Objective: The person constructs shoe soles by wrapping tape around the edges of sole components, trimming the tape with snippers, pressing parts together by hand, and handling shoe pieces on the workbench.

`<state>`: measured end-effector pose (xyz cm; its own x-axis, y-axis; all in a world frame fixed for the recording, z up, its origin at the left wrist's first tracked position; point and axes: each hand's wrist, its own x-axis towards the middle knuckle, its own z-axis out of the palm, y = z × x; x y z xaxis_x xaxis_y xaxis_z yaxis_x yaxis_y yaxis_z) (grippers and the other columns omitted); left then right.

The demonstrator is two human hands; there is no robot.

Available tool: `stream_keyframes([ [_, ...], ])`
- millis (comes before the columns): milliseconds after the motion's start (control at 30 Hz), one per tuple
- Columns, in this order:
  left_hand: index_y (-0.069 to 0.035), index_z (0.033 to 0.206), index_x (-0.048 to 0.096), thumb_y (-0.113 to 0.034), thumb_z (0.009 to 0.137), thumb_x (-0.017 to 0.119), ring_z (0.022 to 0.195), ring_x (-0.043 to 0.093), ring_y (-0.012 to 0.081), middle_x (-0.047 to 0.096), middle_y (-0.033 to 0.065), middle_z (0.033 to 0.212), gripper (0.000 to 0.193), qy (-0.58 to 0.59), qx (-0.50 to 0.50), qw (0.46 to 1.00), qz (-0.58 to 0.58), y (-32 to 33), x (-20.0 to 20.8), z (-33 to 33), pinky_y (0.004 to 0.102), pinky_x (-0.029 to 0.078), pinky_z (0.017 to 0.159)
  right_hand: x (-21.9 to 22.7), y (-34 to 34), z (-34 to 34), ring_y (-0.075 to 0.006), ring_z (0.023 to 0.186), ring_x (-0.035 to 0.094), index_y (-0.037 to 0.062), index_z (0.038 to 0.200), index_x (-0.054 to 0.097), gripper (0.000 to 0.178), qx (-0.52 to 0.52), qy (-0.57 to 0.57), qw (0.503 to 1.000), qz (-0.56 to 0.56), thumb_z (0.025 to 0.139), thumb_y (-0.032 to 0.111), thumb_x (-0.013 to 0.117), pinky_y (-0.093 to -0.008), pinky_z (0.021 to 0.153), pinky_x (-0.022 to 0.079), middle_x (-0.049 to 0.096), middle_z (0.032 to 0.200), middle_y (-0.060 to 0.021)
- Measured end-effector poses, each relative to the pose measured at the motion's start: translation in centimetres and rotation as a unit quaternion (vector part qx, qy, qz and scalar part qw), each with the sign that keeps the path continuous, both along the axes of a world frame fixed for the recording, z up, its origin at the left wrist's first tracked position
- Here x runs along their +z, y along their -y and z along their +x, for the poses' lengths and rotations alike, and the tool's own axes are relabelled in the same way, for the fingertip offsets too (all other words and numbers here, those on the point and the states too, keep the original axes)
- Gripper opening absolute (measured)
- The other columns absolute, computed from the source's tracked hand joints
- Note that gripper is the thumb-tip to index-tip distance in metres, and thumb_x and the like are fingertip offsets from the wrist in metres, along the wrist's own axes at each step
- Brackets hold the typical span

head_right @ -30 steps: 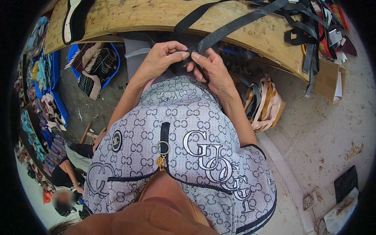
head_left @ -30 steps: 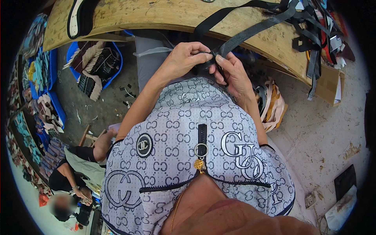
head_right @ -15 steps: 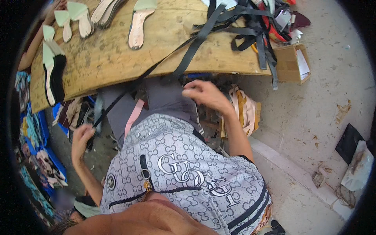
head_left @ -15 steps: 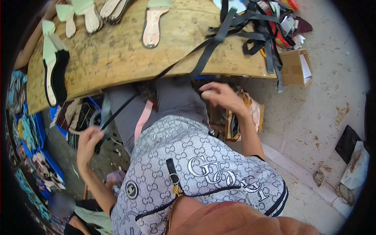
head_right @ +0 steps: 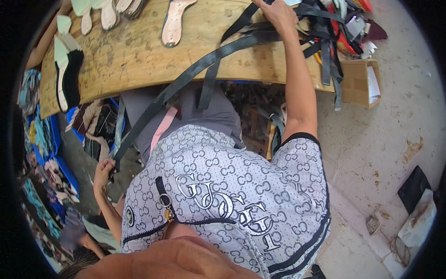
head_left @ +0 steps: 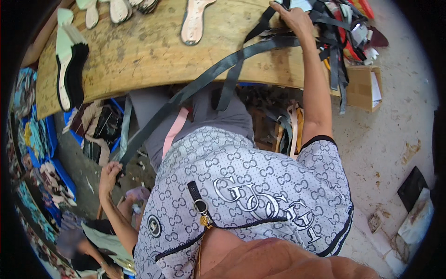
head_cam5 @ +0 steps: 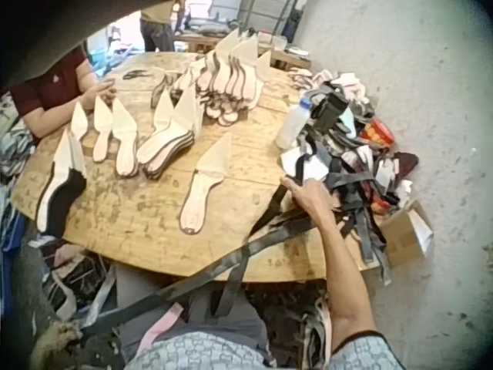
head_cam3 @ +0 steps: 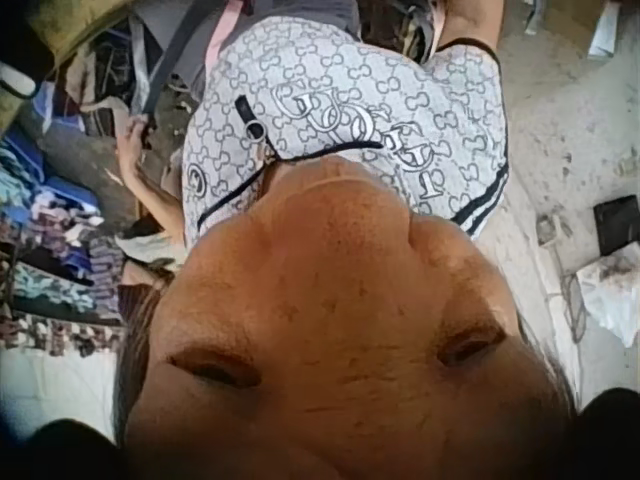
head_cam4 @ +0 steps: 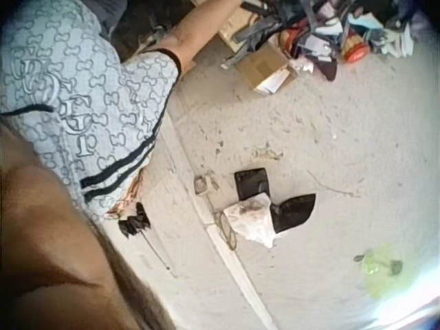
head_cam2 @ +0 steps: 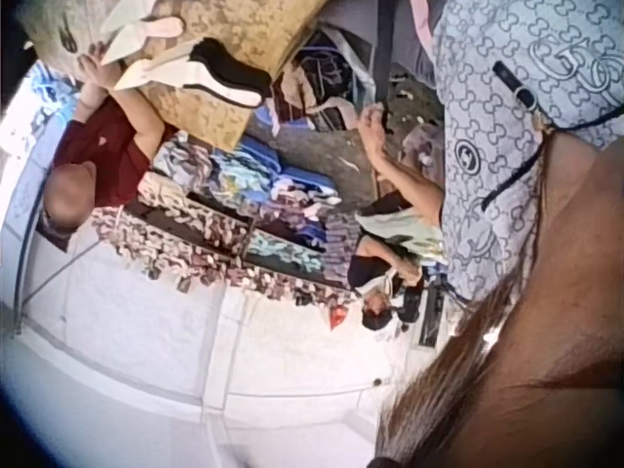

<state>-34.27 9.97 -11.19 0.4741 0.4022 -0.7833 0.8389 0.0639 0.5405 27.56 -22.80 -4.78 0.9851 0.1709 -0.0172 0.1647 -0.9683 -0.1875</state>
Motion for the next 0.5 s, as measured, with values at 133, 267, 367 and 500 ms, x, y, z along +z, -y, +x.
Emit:
stream_keyframes([
  [133,-0.007,0.083,0.059,-0.022,0.092,0.058,0.055,0.044,0.0027,0.053,-0.0057,0.066,0.017,-0.012,0.005,1.000,0.009,-0.5,-1.0,-1.3,0.0205,0.033,0.051,-0.9,-0.6,-0.1,-0.0333,0.067,0.065,-0.0017,0.061,0.068,0.059,0.175,-0.120,0.951,0.227,0.075,0.056,0.063,-0.0403,0.066,0.049,0.064,0.062,-0.0189],
  [267,-0.002,0.097,0.060,-0.026,0.090,0.061,0.076,0.055,0.0108,0.060,0.0008,0.084,0.025,0.019,-0.043,0.998,0.035,0.6,-1.1,1.3,0.0247,0.042,0.069,-2.6,-1.0,0.9,-0.0378,0.074,0.065,-0.0053,0.075,0.067,0.051,0.060,0.048,0.997,0.026,0.073,0.045,0.067,-0.0438,0.068,0.049,0.065,0.073,-0.0235],
  [367,0.002,0.109,0.060,-0.033,0.085,0.066,0.097,0.061,0.0250,0.063,0.0125,0.105,0.043,0.057,-0.196,0.939,0.278,3.3,-0.6,6.1,0.0317,0.045,0.084,-3.1,-1.3,1.4,-0.0388,0.078,0.065,-0.0064,0.080,0.064,0.044,0.082,0.025,0.996,0.030,0.074,0.037,0.065,-0.0450,0.068,0.049,0.065,0.076,-0.0254],
  [500,0.003,0.109,0.061,-0.031,0.087,0.064,0.095,0.063,0.0204,0.065,0.0146,0.104,0.040,0.269,-0.124,0.938,0.178,6.3,-0.4,15.7,0.0313,0.048,0.083,-2.1,-1.5,-0.4,-0.0352,0.078,0.065,-0.0013,0.086,0.066,0.035,0.119,0.027,0.992,0.043,0.078,0.033,0.061,-0.0415,0.067,0.049,0.067,0.079,-0.0201],
])
